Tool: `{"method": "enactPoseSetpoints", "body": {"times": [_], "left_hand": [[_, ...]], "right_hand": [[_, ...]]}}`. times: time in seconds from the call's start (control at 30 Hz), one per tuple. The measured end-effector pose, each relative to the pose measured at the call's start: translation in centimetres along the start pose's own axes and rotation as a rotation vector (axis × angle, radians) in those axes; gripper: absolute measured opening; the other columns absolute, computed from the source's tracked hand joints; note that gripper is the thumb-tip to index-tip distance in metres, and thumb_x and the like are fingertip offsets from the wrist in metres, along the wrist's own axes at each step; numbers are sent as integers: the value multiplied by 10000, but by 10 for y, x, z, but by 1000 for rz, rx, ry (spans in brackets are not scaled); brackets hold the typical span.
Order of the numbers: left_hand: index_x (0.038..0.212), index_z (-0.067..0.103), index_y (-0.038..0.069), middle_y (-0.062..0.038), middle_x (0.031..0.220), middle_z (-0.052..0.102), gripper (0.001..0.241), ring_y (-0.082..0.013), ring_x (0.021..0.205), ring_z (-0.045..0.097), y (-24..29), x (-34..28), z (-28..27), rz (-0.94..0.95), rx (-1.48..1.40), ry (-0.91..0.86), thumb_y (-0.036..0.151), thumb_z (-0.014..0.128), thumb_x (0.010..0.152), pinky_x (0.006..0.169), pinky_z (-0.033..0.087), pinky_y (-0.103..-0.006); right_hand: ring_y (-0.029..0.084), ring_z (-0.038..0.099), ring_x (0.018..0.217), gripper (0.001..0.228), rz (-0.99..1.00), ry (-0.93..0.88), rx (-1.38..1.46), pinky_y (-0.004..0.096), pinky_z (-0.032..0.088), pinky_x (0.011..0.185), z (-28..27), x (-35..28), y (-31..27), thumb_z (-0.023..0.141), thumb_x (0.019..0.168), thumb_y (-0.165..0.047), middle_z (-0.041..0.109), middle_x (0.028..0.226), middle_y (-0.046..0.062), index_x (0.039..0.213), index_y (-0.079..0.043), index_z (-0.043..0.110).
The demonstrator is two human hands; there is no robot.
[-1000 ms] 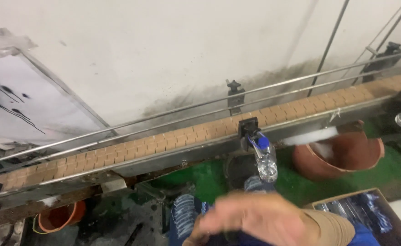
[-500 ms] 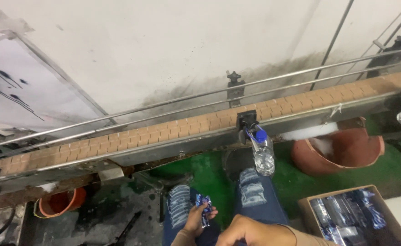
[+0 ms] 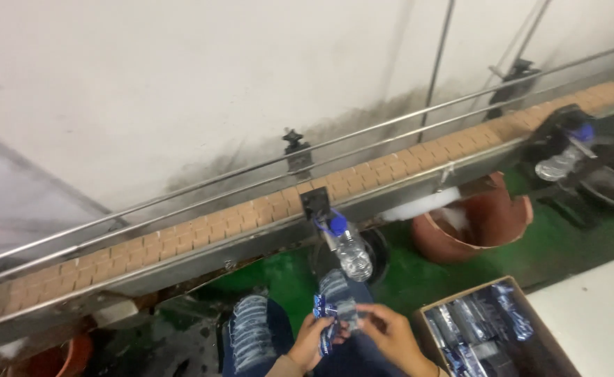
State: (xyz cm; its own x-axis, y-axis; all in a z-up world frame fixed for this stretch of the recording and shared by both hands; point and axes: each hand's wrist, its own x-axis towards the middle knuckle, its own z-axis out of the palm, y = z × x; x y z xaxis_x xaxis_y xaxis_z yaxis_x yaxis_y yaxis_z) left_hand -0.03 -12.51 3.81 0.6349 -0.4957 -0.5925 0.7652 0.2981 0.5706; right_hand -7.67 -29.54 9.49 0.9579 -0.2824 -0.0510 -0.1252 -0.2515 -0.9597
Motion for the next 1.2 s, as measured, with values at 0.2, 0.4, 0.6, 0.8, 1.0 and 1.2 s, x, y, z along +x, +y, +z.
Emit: {"method": "enactPoseSetpoints", "body": {"times": [0.2, 0.4, 0.6, 0.8, 1.0, 1.2], "left_hand": [[819, 541, -64, -194, 752, 579, 113, -274, 586, 553, -2, 9, 14, -48, -44, -128, -62, 452, 750, 552, 457, -319], [1025, 534, -15, -114, 639, 470, 183, -210, 524, 450, 4, 2, 1, -67, -79, -125, 25, 449, 868, 503, 393, -312], [894, 519, 51, -139, 676, 527, 119, -228, 593, 483, 2, -5, -24, -103, -137, -72, 151, 460, 920, 552, 396, -324], [900, 519, 30, -130, 676, 530, 171, -223, 570, 502, -1, -9, -60, -70, -98, -47, 191, 463, 915, 528, 427, -321], [872, 523, 39, -125, 655, 525, 184, -226, 555, 482, -7, -9, -95, -87, -112, 6, 211, 471, 911, 514, 396, -318], [813, 513, 47, -120, 619, 510, 195, -208, 525, 473, -5, -13, -95, -128, -80, 43, 218, 505, 906, 482, 382, -300]], "right_hand": [[159, 623, 768, 302, 35, 511, -372, 266, 524, 692, -96, 4, 69, 641, 786, -157, 653, 952, 68, 1086, -122, 629], [397, 611, 945, 496, 254, 349, -828, 530, 505, 734, -145, -30, 161, 655, 724, -321, 590, 1116, 136, 1169, -136, 537], [380, 516, 1115, 519, 179, 189, -976, 439, 444, 969, -124, -44, 190, 705, 687, -336, 425, 1308, 189, 1145, -131, 572], [377, 556, 1073, 599, 416, 551, -826, 490, 446, 889, -128, -33, 202, 654, 722, -347, 582, 1173, 198, 1238, -82, 505], [384, 656, 884, 347, 636, 402, -903, 457, 502, 769, -142, -19, 181, 668, 727, -271, 618, 1055, 159, 1070, -218, 668], [510, 627, 725, 256, 541, 368, -1010, 577, 496, 668, -139, -29, 193, 482, 851, -217, 454, 1060, 204, 1011, -31, 553]]}}
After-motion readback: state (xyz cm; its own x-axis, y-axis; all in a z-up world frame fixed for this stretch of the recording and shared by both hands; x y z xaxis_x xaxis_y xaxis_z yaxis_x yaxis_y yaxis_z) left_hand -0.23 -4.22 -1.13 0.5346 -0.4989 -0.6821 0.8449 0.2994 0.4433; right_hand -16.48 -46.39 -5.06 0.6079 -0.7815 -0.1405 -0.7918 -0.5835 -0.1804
